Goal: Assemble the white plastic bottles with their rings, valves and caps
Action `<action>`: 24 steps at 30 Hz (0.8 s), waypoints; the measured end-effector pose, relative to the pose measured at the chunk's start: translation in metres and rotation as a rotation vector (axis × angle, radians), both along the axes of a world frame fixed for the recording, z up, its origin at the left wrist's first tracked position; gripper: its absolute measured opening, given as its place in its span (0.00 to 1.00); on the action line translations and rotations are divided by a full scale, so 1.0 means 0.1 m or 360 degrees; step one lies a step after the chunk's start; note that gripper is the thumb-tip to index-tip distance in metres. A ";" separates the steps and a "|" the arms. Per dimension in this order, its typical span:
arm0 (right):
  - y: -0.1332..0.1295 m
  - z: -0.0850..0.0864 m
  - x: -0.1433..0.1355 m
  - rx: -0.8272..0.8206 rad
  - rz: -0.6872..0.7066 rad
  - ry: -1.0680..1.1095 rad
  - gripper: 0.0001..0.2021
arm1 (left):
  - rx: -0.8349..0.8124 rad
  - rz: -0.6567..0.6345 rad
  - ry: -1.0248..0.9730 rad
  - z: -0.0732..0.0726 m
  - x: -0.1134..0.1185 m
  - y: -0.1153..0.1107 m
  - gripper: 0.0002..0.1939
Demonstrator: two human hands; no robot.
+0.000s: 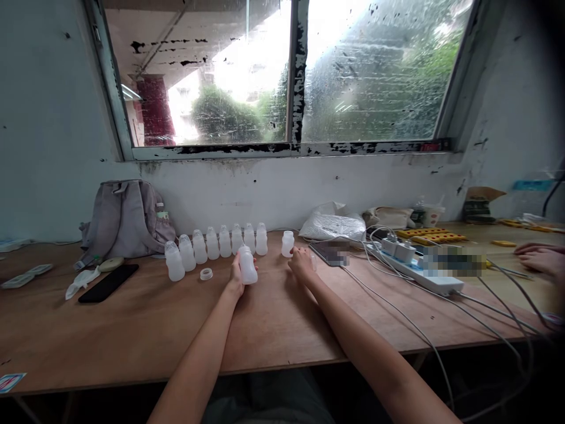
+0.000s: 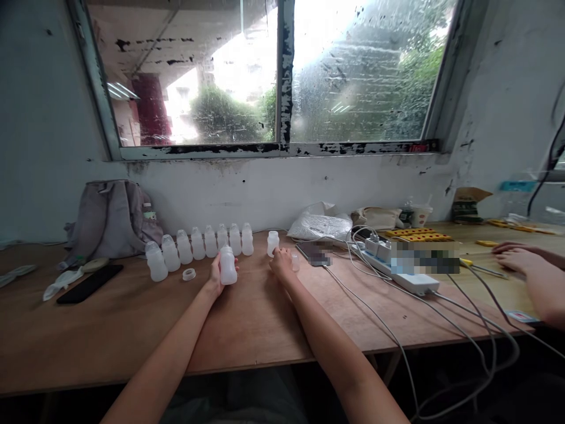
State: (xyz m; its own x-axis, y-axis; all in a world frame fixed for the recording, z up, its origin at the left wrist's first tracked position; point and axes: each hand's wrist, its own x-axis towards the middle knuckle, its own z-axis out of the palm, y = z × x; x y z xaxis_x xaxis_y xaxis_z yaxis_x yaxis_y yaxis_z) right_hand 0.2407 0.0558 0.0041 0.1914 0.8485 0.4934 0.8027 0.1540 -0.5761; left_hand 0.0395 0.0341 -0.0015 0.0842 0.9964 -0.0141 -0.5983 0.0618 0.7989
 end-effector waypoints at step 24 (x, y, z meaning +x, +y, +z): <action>-0.04 0.17 -0.11 0.0099 0.0819 0.1660 0.14 | 0.0504 -0.0129 0.0736 -0.05 0.22 -0.16 0.25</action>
State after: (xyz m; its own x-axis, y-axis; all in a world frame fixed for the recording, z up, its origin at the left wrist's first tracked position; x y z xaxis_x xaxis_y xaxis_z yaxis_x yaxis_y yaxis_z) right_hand 0.2296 0.0518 0.0213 0.1692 0.9238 0.3434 -0.2220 0.3752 -0.9000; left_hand 0.0614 0.0181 -0.0066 0.2165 0.9485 0.2311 -0.1846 -0.1927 0.9637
